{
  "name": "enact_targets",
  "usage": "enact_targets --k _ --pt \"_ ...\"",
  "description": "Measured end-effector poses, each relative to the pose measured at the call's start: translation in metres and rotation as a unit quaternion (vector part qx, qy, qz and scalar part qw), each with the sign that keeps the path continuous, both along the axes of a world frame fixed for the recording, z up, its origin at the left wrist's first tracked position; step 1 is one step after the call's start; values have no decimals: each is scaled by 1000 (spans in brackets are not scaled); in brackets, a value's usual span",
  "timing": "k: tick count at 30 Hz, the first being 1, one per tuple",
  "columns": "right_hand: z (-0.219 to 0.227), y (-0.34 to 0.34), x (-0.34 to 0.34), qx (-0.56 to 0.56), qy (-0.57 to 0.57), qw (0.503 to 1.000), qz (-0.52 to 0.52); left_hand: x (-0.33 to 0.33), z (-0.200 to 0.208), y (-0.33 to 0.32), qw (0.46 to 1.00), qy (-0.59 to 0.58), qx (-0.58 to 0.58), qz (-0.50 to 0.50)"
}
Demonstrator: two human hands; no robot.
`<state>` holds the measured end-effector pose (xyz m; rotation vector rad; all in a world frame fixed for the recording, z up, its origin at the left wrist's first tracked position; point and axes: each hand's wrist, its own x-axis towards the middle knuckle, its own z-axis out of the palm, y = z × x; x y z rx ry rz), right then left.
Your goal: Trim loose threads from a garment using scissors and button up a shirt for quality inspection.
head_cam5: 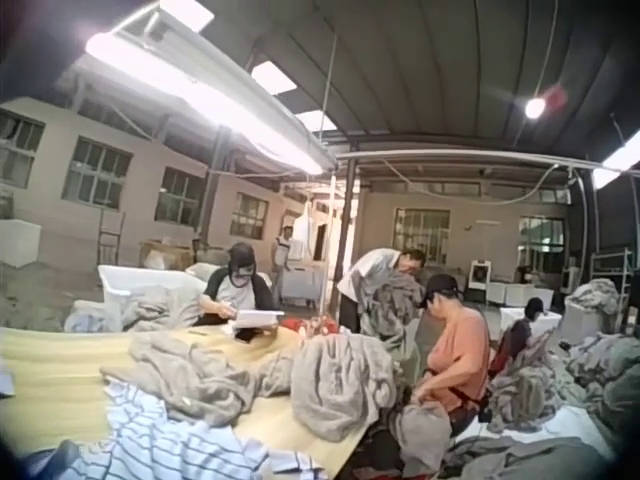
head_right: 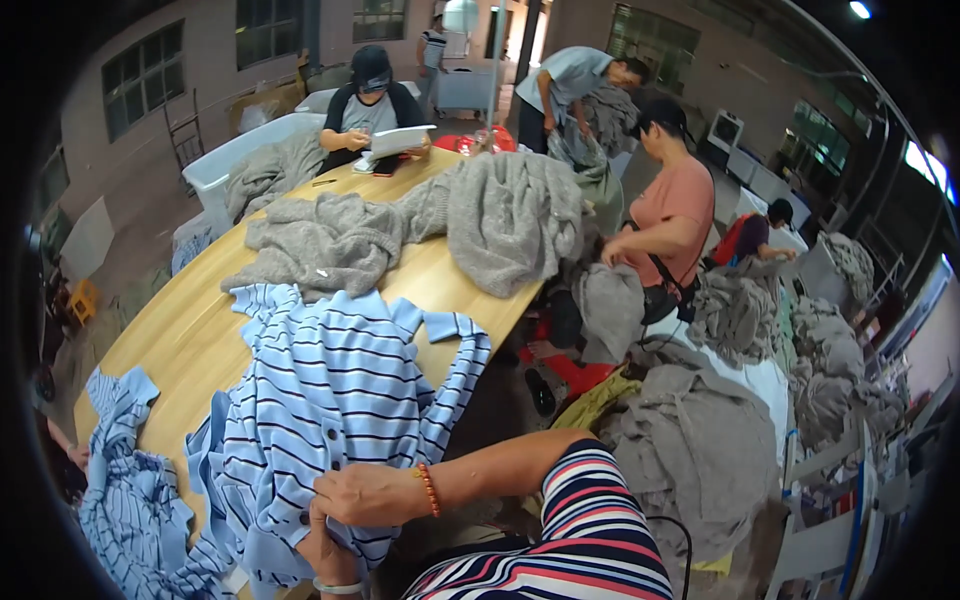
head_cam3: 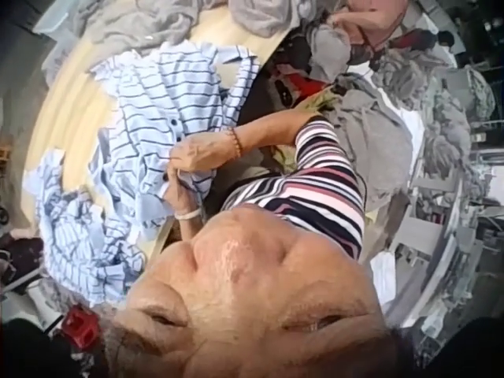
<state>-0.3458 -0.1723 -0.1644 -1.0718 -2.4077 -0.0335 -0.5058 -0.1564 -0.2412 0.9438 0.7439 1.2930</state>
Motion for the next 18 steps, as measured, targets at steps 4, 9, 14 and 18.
enact_targets --k 4,9,14,18 --pt "3 7 -1 14 36 999 5 -2 -2 6 1000 -15 -1 1" --pt "-6 20 3 0 41 999 -16 -8 -8 17 999 13 -25 -33" --pt "-8 40 7 -69 36 997 21 -35 -17 65 888 171 402 -144" --pt "-10 57 11 -184 67 979 48 -37 -54 80 929 185 295 -124"
